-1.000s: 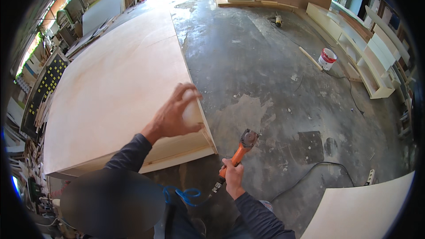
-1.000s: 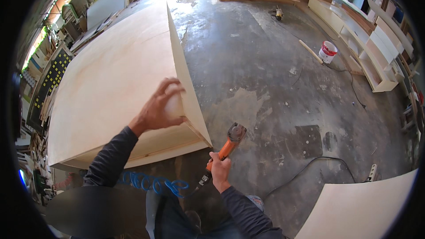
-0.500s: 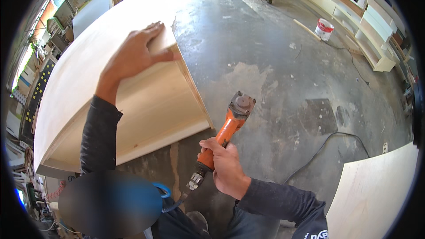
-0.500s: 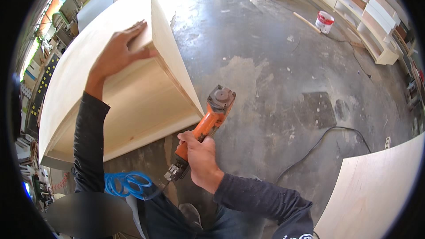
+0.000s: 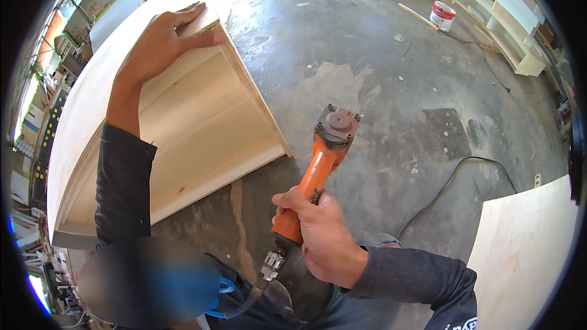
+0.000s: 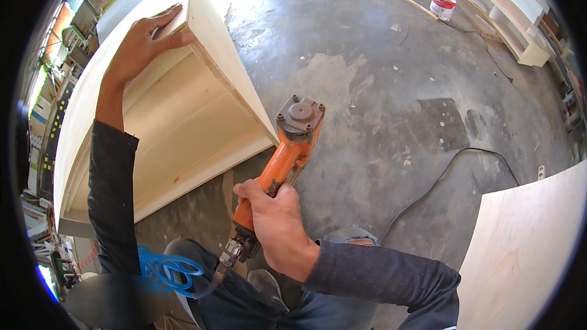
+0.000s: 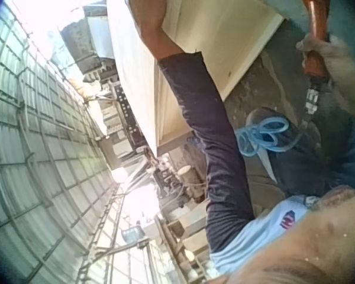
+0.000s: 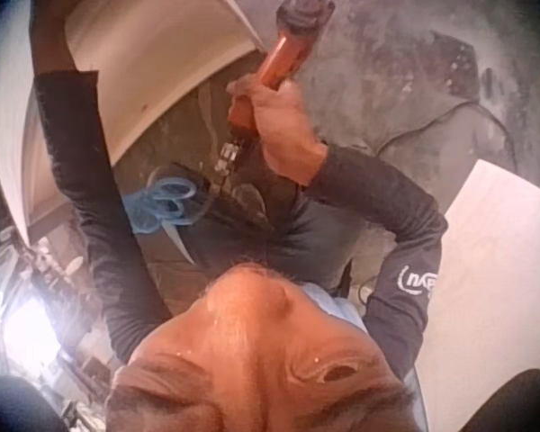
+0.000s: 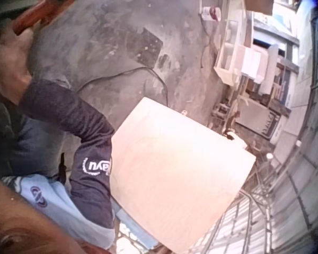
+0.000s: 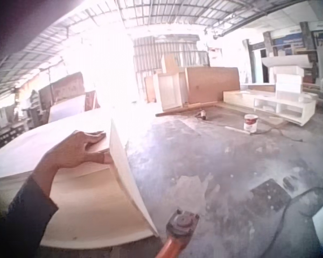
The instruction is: The person positions a large wooden panel onto a base and secures the edges using a pneumatic nail gun.
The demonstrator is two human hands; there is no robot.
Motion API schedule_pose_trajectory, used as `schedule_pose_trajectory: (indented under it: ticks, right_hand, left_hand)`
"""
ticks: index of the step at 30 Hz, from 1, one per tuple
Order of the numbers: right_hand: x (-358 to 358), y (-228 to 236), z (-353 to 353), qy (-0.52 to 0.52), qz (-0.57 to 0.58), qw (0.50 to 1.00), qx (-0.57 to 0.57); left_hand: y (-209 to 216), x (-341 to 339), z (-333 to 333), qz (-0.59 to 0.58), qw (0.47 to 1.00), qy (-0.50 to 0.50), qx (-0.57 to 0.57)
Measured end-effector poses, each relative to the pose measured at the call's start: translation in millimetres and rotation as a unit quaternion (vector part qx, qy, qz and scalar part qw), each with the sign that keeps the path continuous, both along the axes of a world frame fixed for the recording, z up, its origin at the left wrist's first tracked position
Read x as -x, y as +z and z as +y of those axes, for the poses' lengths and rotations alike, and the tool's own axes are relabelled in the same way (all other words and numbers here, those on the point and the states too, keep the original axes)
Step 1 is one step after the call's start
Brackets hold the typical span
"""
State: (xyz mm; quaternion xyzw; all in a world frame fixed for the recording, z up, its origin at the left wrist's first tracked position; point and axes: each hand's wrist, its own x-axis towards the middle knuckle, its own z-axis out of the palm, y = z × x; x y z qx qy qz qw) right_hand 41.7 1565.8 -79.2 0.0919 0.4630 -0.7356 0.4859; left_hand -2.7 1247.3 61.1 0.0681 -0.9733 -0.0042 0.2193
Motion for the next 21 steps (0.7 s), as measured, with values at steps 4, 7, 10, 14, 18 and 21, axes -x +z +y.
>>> schedule_pose_trajectory:
  ticks: [4, 7, 10, 14, 18, 21]
  right_hand:
    - [0.0, -2.9, 3.6, 0.006, -0.003, 1.0, 0.02]
    - [-2.8, 0.5, 3.3, 0.01, -0.006, 1.0, 0.019]
    - [-3.9, 0.5, 2.6, 0.014, -0.007, 1.0, 0.005]
    - [-5.6, -2.1, 1.3, 0.029, -0.004, 1.0, 0.002]
    - [-5.0, -4.1, 2.5, 0.03, 0.002, 1.0, 0.008]
    - [-5.5, -2.8, 2.9, 0.029, 0.002, 1.0, 0.011]
  left_hand:
    - [-2.6, 1.0, 1.7, -0.02, 0.999, 0.016, -0.027]
    - [0.0, -1.3, -1.5, -0.002, 1.0, -0.001, -0.015]
    - [-3.6, 0.5, 0.7, 0.004, 1.0, 0.006, -0.026]
    - [-2.0, -0.5, 0.4, 0.008, 1.0, 0.005, -0.023]
    - [-4.0, 1.0, -1.4, 0.011, 1.0, -0.018, -0.004]
    - [-3.1, -1.0, 6.9, 0.02, 0.998, -0.064, -0.015]
